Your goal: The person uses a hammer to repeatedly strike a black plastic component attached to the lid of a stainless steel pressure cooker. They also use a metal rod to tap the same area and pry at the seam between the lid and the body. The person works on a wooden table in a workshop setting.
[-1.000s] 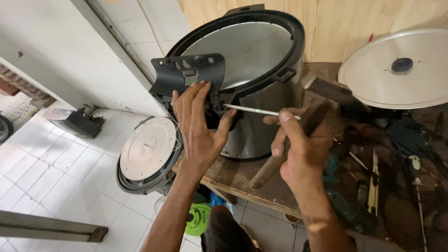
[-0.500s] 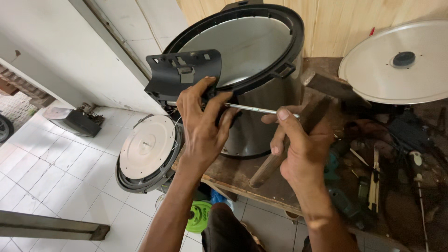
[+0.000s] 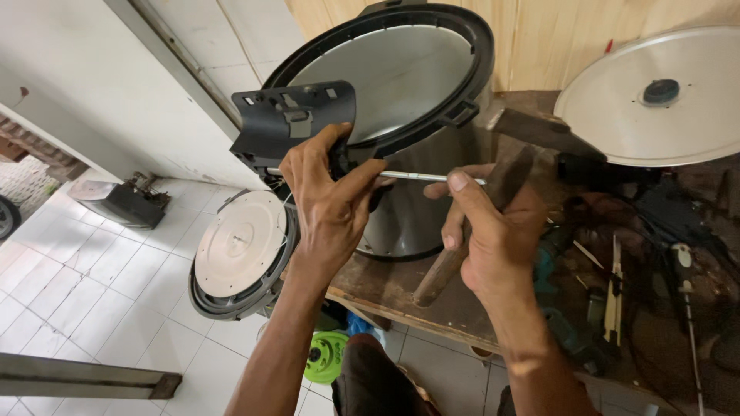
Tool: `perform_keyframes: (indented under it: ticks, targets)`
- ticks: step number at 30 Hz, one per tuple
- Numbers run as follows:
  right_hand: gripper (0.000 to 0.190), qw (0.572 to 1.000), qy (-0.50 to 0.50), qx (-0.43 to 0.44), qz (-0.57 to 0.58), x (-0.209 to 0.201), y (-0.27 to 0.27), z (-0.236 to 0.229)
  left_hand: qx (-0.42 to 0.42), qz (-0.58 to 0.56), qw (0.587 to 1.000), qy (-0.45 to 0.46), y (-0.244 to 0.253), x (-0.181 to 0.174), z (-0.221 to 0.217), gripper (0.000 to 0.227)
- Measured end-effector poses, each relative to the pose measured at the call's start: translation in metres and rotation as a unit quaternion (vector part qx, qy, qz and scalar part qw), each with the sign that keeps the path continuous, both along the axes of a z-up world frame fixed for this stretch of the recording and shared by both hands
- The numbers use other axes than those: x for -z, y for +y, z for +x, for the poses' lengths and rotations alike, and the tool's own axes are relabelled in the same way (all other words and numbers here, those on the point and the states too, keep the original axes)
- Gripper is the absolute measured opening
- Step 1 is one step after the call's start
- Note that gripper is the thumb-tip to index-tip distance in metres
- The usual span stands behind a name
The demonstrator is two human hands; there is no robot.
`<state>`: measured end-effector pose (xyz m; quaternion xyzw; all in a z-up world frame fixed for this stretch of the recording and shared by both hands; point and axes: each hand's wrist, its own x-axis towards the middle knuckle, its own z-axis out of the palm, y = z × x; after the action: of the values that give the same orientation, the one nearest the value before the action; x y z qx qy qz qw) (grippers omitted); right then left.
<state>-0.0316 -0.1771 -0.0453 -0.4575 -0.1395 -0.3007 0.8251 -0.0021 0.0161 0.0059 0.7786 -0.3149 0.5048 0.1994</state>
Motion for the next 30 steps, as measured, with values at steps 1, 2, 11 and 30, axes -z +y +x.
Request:
perform_keyframes:
  ticks: [1,2,11,30]
  targets:
    - [0.009,1.000,0.005,0.004,-0.011,-0.004,-0.001,-0.003,0.006,-0.008,1.000,-0.005,0.001,0.003,0.002,0.009]
    - [0.009,1.000,0.004,0.008,-0.011,0.008,-0.011,-0.003,0.009,-0.008,1.000,-0.005,0.002,0.004,0.002,0.009]
    - [0.022,0.998,-0.004,-0.037,0.059,0.021,-0.055,-0.060,-0.006,0.025,1.000,-0.004,0.000,0.000,-0.007,0.017]
    - [0.007,0.992,0.114,0.024,-0.056,-0.018,-0.010,-0.064,-0.091,0.110,0.989,-0.032,-0.004,-0.008,-0.013,0.008]
